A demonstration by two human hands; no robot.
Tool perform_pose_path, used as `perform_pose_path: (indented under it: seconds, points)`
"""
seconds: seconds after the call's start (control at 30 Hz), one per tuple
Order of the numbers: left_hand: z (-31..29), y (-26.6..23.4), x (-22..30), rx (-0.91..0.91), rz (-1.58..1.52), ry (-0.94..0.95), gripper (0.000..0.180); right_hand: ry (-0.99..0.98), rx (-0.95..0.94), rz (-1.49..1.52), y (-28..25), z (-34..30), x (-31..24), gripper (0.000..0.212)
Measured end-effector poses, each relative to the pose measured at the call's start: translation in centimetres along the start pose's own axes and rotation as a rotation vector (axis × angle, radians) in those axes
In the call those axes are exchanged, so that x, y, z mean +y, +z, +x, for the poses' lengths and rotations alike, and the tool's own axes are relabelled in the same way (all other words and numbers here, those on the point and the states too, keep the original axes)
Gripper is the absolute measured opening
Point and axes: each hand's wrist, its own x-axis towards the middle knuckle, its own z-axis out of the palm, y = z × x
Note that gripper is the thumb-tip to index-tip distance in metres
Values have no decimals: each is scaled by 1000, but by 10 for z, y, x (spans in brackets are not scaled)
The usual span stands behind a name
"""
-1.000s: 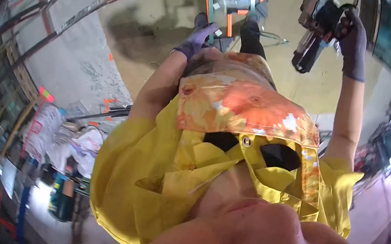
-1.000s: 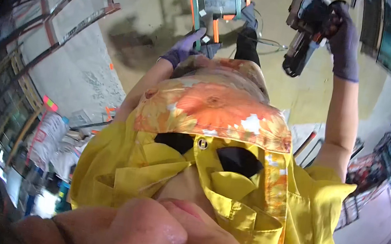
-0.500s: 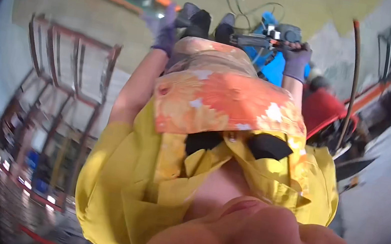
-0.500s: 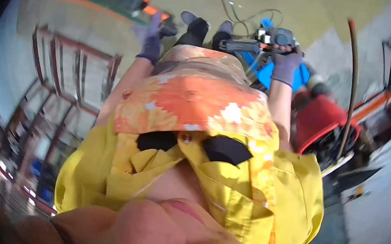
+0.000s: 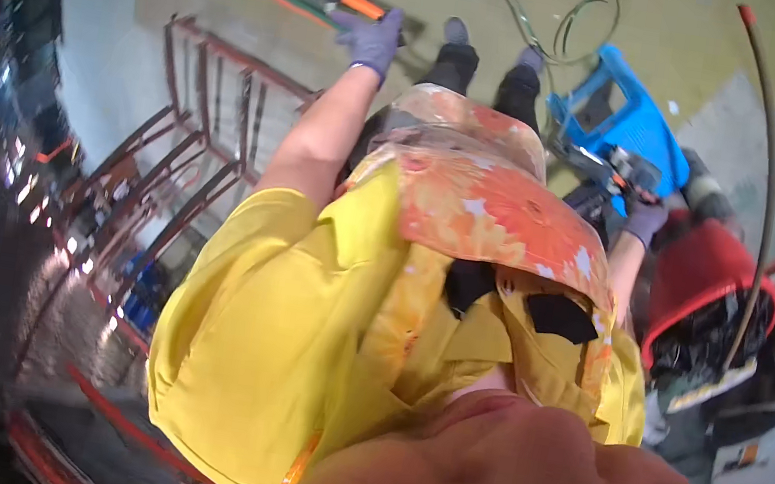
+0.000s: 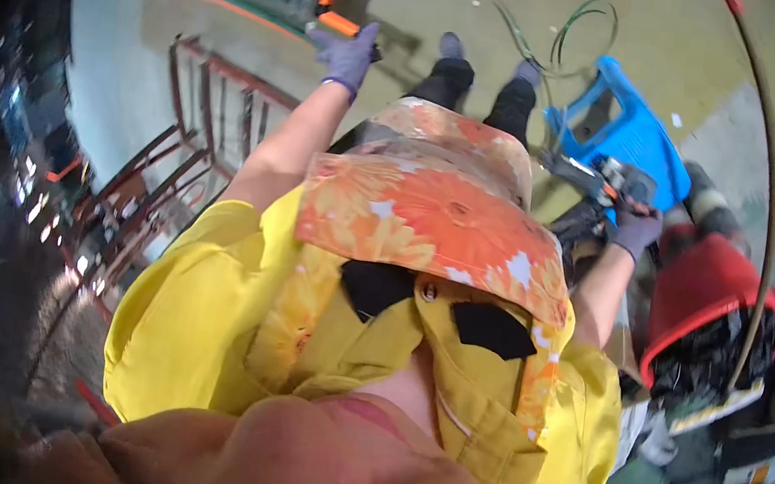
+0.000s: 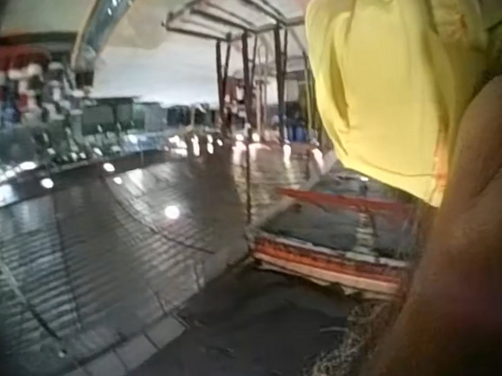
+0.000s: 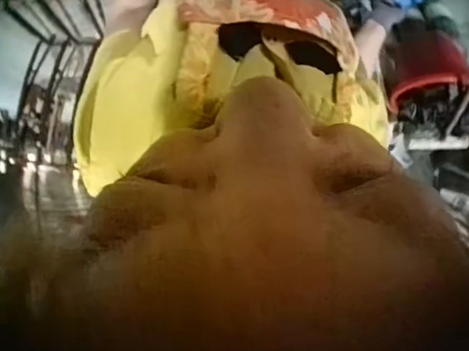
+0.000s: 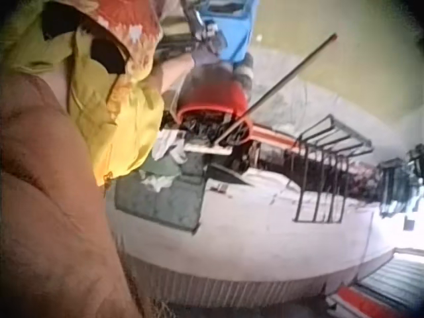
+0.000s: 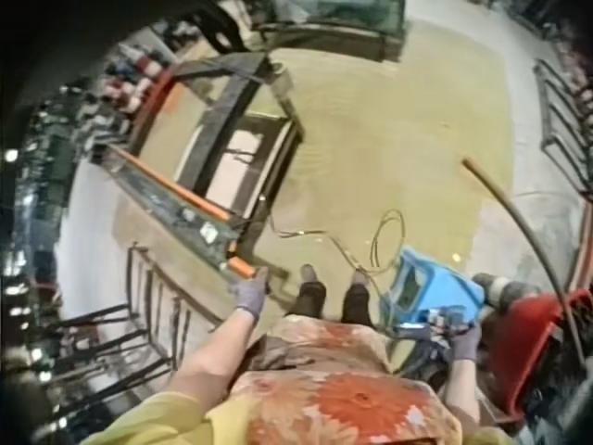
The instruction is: Applying sealant and installing hardware on a large glass panel at a manufacturing station.
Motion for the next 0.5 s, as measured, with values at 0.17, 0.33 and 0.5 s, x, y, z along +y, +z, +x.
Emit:
perform_pose_path:
  seconds: [0.17, 0.33, 0.5]
  points:
    - [22, -11, -30, 63, -110, -91, 123, 8, -74, -334, 39, 0, 3, 22]
    - [40, -19, -52, -136, -309, 65, 112, 21, -256, -463, -24, 75, -54, 28]
    - [34, -42, -98, -90, -528, -125, 77, -488, 269, -664, 17, 5, 0, 29]
